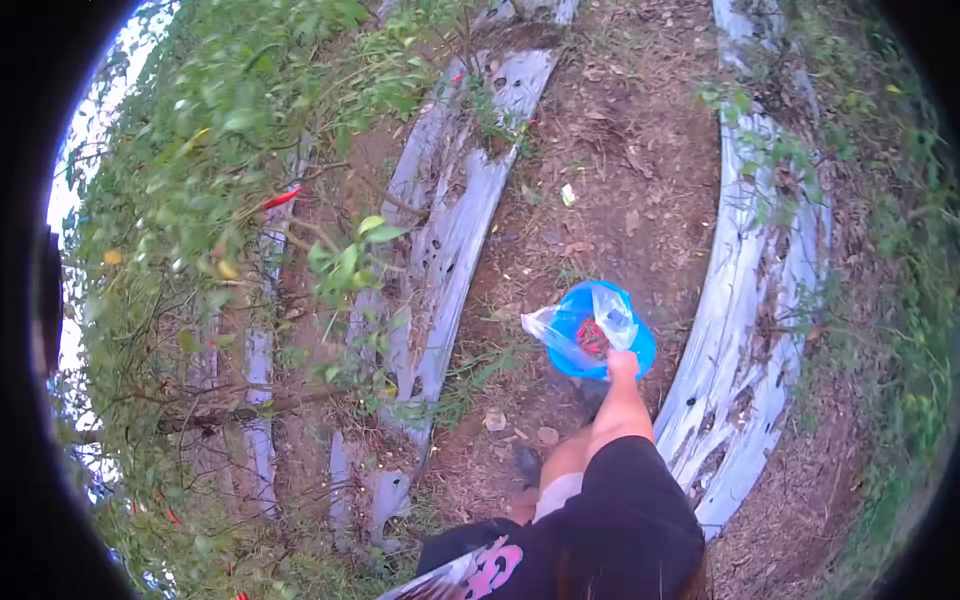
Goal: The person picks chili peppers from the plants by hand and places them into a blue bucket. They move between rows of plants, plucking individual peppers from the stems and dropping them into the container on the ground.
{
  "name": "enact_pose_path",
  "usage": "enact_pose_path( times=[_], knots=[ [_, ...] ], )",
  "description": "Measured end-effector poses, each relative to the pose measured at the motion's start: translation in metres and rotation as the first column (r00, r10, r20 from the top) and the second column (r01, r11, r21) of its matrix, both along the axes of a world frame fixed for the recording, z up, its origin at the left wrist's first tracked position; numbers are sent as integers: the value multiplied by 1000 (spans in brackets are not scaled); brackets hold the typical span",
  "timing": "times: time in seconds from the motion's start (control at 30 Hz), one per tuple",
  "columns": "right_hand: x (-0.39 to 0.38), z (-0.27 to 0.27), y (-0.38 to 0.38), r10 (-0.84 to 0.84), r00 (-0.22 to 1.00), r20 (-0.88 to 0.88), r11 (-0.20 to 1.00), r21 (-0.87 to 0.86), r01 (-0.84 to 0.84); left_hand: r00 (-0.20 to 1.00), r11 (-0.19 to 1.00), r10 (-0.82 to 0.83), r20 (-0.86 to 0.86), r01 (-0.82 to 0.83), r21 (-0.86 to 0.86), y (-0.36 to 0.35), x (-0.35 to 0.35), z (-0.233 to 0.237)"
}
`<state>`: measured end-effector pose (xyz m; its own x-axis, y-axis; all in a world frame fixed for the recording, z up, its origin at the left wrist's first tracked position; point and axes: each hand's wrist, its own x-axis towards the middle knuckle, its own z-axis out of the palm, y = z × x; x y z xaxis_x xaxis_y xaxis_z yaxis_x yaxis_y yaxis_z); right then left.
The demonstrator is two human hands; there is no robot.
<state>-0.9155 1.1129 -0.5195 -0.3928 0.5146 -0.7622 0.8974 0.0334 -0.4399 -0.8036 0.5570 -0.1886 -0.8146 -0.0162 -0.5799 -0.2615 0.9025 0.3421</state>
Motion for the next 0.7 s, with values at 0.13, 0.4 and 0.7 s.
enact_pose_path(
  times=[0.13, 0.4, 0.7],
  knots=[
    [-19, -67, 20, 57, 994, -89, 996, -67, -63, 987, 995, 98, 126, -101, 24, 15, -25, -23],
    [1, -193, 66, 31, 991, 133, 998, 44, -37, 995, 998, 13, 96, -18, 56, 25, -54, -63],
    [46, -3, 101, 775, 582, 246, 557, 169, -813, 996, 997, 75, 38, -76, 20, 46, -50, -9]
  ],
)
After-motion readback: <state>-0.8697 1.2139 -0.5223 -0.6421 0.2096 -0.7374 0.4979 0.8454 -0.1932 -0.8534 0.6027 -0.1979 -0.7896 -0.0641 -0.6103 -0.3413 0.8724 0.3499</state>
